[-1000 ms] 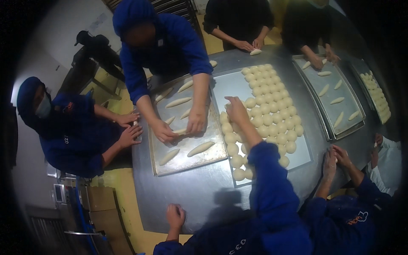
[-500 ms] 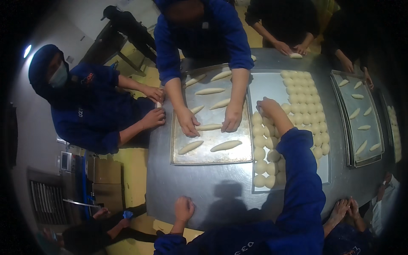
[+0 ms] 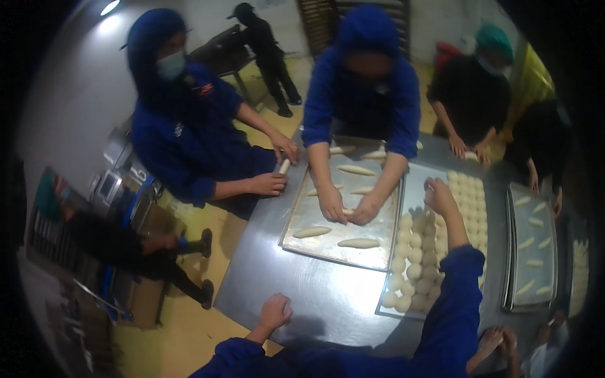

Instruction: The person takes portions of dough from a tray and rolls them by hand on a metal table into elongated shapes, placing the shaped pieces onto another tray.

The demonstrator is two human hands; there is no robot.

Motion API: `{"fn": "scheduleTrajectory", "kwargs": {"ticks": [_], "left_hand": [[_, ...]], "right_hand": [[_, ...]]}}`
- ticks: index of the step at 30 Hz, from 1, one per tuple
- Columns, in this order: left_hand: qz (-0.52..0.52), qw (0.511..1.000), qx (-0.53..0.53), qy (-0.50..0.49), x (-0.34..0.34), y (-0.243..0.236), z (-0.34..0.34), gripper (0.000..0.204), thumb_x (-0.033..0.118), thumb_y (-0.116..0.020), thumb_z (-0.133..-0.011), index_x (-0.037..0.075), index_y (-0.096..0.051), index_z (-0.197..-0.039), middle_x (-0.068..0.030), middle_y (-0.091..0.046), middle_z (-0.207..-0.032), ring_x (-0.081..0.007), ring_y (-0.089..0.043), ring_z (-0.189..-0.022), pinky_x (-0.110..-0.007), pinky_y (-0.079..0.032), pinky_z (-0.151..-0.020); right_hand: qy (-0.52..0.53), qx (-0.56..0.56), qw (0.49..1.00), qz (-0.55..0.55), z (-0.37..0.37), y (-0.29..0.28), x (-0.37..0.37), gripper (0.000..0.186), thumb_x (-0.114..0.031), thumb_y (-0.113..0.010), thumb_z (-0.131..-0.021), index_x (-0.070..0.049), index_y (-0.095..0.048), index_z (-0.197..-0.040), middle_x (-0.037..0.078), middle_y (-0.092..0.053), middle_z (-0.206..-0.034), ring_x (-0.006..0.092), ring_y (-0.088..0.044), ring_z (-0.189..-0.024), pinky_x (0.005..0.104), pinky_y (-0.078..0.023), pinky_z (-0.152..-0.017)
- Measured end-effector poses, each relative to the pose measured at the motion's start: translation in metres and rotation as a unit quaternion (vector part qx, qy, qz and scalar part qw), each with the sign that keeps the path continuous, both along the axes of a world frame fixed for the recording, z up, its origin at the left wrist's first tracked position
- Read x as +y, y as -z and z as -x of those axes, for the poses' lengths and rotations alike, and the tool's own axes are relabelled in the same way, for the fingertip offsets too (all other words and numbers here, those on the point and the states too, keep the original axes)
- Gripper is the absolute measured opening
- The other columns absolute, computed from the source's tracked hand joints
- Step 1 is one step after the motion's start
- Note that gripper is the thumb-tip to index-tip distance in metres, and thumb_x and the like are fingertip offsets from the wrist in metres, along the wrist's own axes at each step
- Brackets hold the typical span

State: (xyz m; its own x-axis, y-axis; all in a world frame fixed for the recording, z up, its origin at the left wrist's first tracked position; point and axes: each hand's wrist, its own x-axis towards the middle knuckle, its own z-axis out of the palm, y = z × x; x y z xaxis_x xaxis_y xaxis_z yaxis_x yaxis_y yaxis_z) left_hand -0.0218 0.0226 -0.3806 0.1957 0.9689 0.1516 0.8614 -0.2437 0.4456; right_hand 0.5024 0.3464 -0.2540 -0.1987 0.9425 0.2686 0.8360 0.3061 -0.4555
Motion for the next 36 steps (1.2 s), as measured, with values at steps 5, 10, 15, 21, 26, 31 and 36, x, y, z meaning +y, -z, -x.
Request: {"fn": "scheduleTrajectory", "kwargs": {"ticks": [5, 10, 15, 21, 26, 31, 36], "left_hand": [[-0.029, 0.999, -0.029, 0.012, 0.000, -0.005, 0.004, 0.012, 0.013, -0.064, -0.079, 0.006, -0.059, -0.088, -0.0125, -0.058, -0.087, -0.0318, -0.059, -0.086, -0.043, -0.049, -0.077], [-0.039, 0.999, -0.033, 0.016, -0.002, 0.009, 0.003, 0.011, 0.013, -0.064, -0.079, 0.008, -0.058, -0.087, -0.0112, -0.057, -0.085, -0.0302, -0.060, -0.084, -0.044, -0.050, -0.075], [-0.061, 0.991, -0.111, 0.032, 0.000, 0.009, -0.001, 0.012, 0.013, -0.066, -0.078, 0.009, -0.060, -0.088, -0.0094, -0.058, -0.085, -0.0296, -0.060, -0.085, -0.043, -0.050, -0.075], [0.247, 0.877, -0.411, 0.037, -0.013, 0.016, 0.009, 0.025, 0.022, -0.066, -0.094, 0.010, -0.063, -0.115, -0.0045, -0.067, -0.104, -0.0177, -0.064, -0.103, -0.032, -0.051, -0.084], [0.450, 0.529, -0.714, 0.094, -0.045, -0.041, 0.026, 0.051, 0.043, -0.036, -0.107, 0.008, -0.041, -0.144, -0.0117, -0.056, -0.133, -0.0249, -0.060, -0.116, -0.041, -0.050, -0.096], [0.391, 0.442, -0.803, 0.086, -0.040, -0.049, 0.057, 0.042, 0.027, -0.043, -0.107, 0.011, -0.037, -0.145, -0.0121, -0.054, -0.127, -0.0249, -0.058, -0.118, -0.044, -0.051, -0.099], [0.306, 0.585, -0.750, 0.041, -0.040, -0.072, 0.079, 0.052, 0.008, -0.056, -0.100, 0.008, -0.033, -0.147, -0.0140, -0.048, -0.134, -0.0267, -0.058, -0.118, -0.042, -0.054, -0.096]], "right_hand": [[0.023, 0.122, 0.981, -0.147, 0.004, -0.077, -0.036, 0.035, 0.005, -0.063, -0.075, -0.006, -0.059, -0.107, 0.013, -0.058, -0.097, 0.0267, -0.061, -0.093, 0.0331, -0.050, -0.081], [0.018, 0.212, 0.948, -0.238, 0.019, -0.189, -0.074, 0.054, 0.009, -0.058, -0.086, -0.012, -0.050, -0.135, 0.001, -0.053, -0.102, 0.0046, -0.053, -0.088, 0.0189, -0.045, -0.076], [-0.143, 0.268, 0.924, -0.232, 0.114, -0.218, -0.172, 0.086, 0.004, -0.064, -0.081, -0.012, -0.021, -0.154, 0.006, -0.047, -0.119, 0.0158, -0.050, -0.107, 0.0339, -0.043, -0.098], [-0.167, 0.153, 0.972, -0.062, 0.291, -0.095, -0.284, 0.054, 0.005, -0.068, -0.076, -0.006, -0.055, -0.128, 0.012, -0.059, -0.109, 0.0240, -0.061, -0.099, 0.0342, -0.050, -0.086], [-0.147, 0.131, 0.978, -0.072, 0.376, -0.008, -0.329, 0.062, 0.009, -0.066, -0.072, -0.010, -0.058, -0.131, 0.016, -0.058, -0.113, 0.0320, -0.060, -0.105, 0.0375, -0.051, -0.089], [-0.179, -0.011, 0.980, -0.086, 0.421, -0.001, -0.374, 0.061, 0.000, -0.071, -0.075, -0.011, -0.055, -0.133, 0.016, -0.056, -0.125, 0.0355, -0.056, -0.114, 0.0406, -0.047, -0.096], [-0.113, 0.156, 0.975, -0.110, 0.409, -0.008, -0.384, 0.048, 0.002, -0.071, -0.076, -0.004, -0.057, -0.122, 0.016, -0.061, -0.118, 0.0341, -0.058, -0.112, 0.0404, -0.047, -0.096]]}}
